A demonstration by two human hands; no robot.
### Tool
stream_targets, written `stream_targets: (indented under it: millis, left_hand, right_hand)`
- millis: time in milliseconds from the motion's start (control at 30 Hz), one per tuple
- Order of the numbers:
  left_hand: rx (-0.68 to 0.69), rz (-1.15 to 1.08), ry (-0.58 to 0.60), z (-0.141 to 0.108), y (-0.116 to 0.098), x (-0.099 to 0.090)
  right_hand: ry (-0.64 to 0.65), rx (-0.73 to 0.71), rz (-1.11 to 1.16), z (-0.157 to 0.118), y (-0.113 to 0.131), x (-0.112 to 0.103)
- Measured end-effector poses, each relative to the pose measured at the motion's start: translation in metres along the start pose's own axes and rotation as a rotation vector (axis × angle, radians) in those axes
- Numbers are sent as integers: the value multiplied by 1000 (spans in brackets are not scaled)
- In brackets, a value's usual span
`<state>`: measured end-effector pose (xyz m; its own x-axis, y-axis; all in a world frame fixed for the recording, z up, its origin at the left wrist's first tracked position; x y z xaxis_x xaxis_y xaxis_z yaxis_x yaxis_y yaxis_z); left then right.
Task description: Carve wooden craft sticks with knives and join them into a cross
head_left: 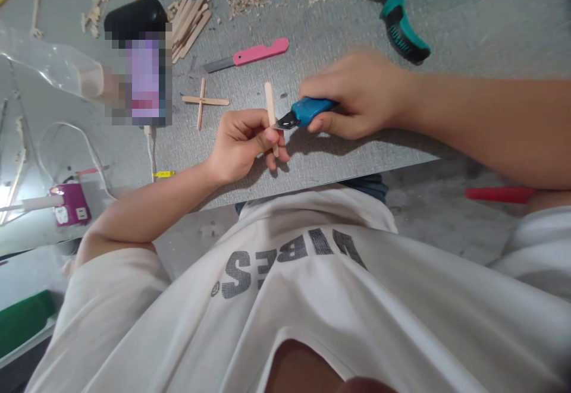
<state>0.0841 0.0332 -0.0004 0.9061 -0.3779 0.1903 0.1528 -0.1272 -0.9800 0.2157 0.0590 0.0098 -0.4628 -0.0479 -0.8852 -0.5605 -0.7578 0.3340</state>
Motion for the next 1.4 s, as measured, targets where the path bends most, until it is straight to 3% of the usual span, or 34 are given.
stream_targets:
  millis: [167,600,767,967,1400]
  left_hand:
    - [-8,-29,53,-3,-4,6]
    - [-26,-19,47,-4,-2,4]
    - [-27,9,21,-5,-4,4]
    - [-10,-22,39,-6,-4,5]
    - [-30,17,35,-6,-3,5]
  right_hand:
    - [-40,-72,56,0,8,-4]
    - [34,1,12,-5,-8,1]
    - [-79,-62,63,-4,-8,-8]
    - [-115,-109,121,-2,6,-10]
    - [-44,-36,65,-5,-6,0]
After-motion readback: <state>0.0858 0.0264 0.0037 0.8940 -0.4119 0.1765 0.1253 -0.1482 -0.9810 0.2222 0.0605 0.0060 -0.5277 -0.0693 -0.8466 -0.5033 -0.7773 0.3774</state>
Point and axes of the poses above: each hand's wrist, its own z-axis towards the middle knuckle, its own x-axis out of the palm, y = z × x, the point moved 10 cm from there along z, towards the middle knuckle, and after that the axes turned 13 degrees about -y, right-handed, at the moved point
